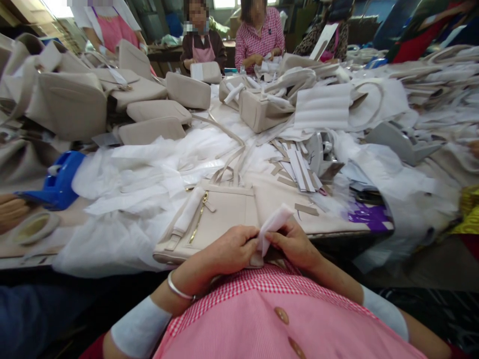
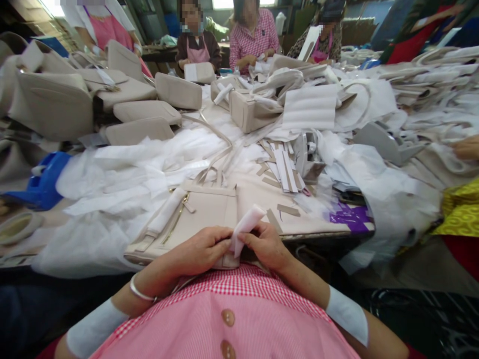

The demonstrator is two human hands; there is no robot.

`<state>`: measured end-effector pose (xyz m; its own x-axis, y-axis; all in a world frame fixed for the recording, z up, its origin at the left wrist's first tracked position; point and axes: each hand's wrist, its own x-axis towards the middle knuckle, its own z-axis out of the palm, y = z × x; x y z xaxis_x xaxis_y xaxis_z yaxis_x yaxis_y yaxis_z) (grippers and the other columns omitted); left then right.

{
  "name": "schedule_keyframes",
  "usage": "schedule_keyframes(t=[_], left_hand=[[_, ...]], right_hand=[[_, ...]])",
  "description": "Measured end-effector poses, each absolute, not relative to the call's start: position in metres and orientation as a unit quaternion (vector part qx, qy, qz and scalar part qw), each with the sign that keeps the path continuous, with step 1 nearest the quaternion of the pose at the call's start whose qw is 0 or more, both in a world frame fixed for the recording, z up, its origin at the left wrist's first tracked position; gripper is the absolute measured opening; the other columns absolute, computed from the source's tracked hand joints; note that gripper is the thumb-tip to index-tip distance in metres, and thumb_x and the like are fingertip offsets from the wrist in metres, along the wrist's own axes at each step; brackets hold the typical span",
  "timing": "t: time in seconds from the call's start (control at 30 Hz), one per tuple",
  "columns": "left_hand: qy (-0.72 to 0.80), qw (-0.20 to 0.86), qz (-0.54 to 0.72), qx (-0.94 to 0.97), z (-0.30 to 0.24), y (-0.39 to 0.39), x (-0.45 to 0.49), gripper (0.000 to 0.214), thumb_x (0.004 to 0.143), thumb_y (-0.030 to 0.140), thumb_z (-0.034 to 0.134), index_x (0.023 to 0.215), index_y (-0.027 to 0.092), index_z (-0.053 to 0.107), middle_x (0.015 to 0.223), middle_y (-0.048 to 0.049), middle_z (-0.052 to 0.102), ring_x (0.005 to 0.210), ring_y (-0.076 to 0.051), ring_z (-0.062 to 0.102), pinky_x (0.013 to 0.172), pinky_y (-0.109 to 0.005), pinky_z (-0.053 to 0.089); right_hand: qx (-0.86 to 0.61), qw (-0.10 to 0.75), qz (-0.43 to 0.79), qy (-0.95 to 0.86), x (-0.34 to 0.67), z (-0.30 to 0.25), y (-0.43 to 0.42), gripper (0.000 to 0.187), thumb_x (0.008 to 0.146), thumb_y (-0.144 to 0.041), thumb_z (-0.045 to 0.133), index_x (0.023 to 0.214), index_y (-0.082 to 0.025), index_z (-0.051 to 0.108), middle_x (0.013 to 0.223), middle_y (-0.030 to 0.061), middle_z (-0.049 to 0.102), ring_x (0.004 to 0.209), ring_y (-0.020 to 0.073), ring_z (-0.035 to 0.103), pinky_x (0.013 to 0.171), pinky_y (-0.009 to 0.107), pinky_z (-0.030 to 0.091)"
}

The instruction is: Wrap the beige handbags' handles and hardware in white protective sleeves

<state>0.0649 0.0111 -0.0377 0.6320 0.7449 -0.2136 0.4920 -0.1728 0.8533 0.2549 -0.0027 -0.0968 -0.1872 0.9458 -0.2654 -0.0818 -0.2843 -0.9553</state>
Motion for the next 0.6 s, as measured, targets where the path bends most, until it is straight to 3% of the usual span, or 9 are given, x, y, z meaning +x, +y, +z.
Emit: schedule_keyframes(t=[0.13,0.3,0.6], left_hand=[[0.446,0.516,0.108,0.723,-0.041,0.014,0.065,0.031,0.089,0.023,0.044,0.084,0.017,0.074,0.079,-0.0018,0.073,0.071,-0.016,0.061,0.065,-0.023,0.044],[0.498,0.475,0.106,0.718,-0.049,0.011,0.071,0.028,0.086,0.029,0.051,0.079,0.017,0.076,0.069,-0.0023,0.072,0.062,-0.016,0.059,0.057,-0.024,0.041],[0.507,0.384,0.102,0.765,-0.051,0.006,0.073,0.028,0.086,0.025,0.047,0.075,0.018,0.071,0.07,-0.004,0.071,0.064,-0.017,0.06,0.059,-0.027,0.038]], right_hand=[[-0.468,0.406,0.675,-0.401,0.256,-0.101,-0.005,0.035,0.069,-0.045,0.083,0.074,-0.015,0.066,0.053,-0.0047,0.052,0.048,0.0087,0.042,0.049,0.023,0.033],[-0.416,0.373,0.716,-0.418,0.264,-0.102,-0.007,0.033,0.076,-0.045,0.078,0.088,-0.015,0.068,0.06,-0.0017,0.059,0.054,0.0116,0.052,0.056,0.026,0.043],[-0.54,0.377,0.582,-0.477,0.243,-0.093,-0.008,0.027,0.076,-0.041,0.072,0.079,-0.015,0.063,0.057,-0.0011,0.06,0.05,0.0132,0.054,0.048,0.025,0.043]])
